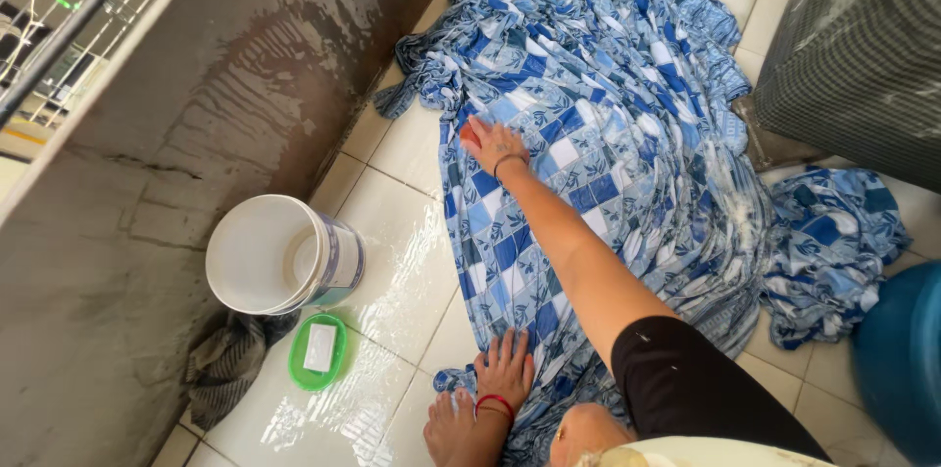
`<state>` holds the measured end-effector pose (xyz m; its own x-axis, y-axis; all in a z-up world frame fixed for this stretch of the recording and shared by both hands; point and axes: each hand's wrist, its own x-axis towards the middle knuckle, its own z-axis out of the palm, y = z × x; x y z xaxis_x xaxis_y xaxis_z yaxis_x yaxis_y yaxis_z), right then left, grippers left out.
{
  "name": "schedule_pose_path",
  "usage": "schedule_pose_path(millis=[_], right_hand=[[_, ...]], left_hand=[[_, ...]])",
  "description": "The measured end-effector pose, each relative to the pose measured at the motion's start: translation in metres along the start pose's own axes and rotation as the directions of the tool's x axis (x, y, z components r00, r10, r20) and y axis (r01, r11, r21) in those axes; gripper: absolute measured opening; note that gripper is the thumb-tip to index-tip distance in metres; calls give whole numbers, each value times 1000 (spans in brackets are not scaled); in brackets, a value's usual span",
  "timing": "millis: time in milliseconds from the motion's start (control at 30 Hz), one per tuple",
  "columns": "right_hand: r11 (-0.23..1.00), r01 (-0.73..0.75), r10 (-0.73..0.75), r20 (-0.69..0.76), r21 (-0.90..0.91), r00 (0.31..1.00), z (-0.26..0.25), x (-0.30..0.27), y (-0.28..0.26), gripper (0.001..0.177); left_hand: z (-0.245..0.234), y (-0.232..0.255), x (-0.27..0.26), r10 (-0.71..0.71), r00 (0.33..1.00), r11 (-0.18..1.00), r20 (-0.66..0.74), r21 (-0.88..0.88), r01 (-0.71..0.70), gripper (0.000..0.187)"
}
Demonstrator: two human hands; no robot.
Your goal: The person scrubs a large blue and white checkered fabric on a tiled floor using a red scrub brush and soap. The person repeatedly rubs the fabric to create suds and works on different sections of the material.
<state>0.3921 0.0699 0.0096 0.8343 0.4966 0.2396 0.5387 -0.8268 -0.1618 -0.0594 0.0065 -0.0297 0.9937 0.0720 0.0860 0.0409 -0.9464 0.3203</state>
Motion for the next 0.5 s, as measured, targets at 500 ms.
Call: schedule_pose_path(millis=[500], right_hand=[[900, -434, 353, 513, 42, 782, -99, -267, 59, 105]], left_hand=[[-8, 57, 9, -280, 855, 874, 436, -252, 415, 57]])
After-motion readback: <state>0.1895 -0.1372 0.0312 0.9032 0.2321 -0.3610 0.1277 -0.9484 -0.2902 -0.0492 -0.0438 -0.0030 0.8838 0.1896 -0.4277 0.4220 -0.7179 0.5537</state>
